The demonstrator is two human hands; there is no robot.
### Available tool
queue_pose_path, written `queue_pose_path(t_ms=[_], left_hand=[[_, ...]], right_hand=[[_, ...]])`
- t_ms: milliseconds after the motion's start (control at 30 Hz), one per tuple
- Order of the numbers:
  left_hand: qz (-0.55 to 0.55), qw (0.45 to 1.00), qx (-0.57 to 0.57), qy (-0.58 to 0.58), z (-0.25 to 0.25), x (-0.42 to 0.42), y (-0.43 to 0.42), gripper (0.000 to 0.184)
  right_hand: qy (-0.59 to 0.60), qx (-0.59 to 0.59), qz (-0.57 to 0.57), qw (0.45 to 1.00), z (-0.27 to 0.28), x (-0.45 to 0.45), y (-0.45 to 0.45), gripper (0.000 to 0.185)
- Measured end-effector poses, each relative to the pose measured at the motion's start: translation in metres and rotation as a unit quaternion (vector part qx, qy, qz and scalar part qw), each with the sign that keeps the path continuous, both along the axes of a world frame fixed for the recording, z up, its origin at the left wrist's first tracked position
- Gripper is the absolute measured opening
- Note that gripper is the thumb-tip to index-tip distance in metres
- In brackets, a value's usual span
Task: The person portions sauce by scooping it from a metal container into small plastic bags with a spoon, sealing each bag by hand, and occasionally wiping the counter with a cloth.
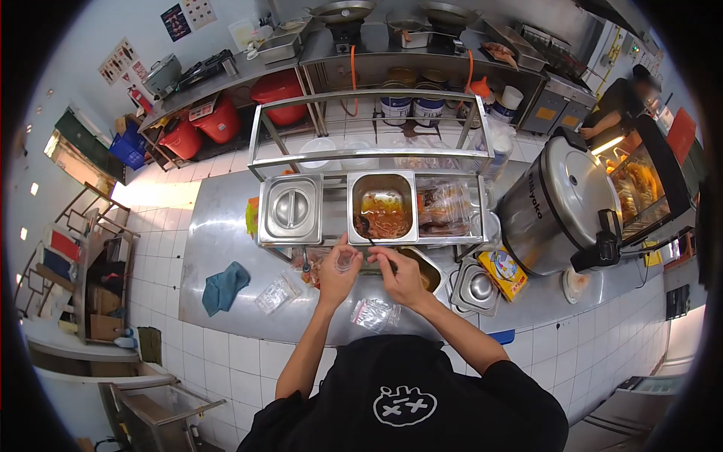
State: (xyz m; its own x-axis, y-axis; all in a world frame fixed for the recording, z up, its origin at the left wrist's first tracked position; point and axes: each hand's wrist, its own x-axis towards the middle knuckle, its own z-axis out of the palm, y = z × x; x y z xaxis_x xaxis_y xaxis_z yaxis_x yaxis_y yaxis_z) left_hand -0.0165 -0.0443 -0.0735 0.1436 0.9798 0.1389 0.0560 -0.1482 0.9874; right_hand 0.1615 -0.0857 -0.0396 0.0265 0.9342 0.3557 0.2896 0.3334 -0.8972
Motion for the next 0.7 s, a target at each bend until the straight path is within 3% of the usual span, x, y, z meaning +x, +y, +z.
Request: queue_pose_path(t_ms=[167, 367, 567, 700], left_hand=[[-0.005, 0.999, 0.031, 0.026, 0.002, -0.001, 0.000, 0.013], [-0.018, 0.999, 0.033, 0.037, 0.001, -0.004, 0.000, 0.015], [-0.026, 0.999, 0.011, 0.022, 0.000, -0.005, 0.001, 0.014], [-0.021, 0.996, 0.040, 0.079, 0.001, -0.006, 0.002, 0.015]], right_hand=[[-0.075, 0.070, 0.013, 0.995, 0.005, -0.004, 0.002, 0.019], [-0.092, 0.059, 0.028, 0.994, 0.016, -0.004, 0.005, 0.017], [0.023, -0.008, -0.008, 1.000, 0.012, 0.004, 0.015, 0.021], [0.018, -0.046, -0.003, 0.999, 0.013, 0.014, 0.019, 0.026]])
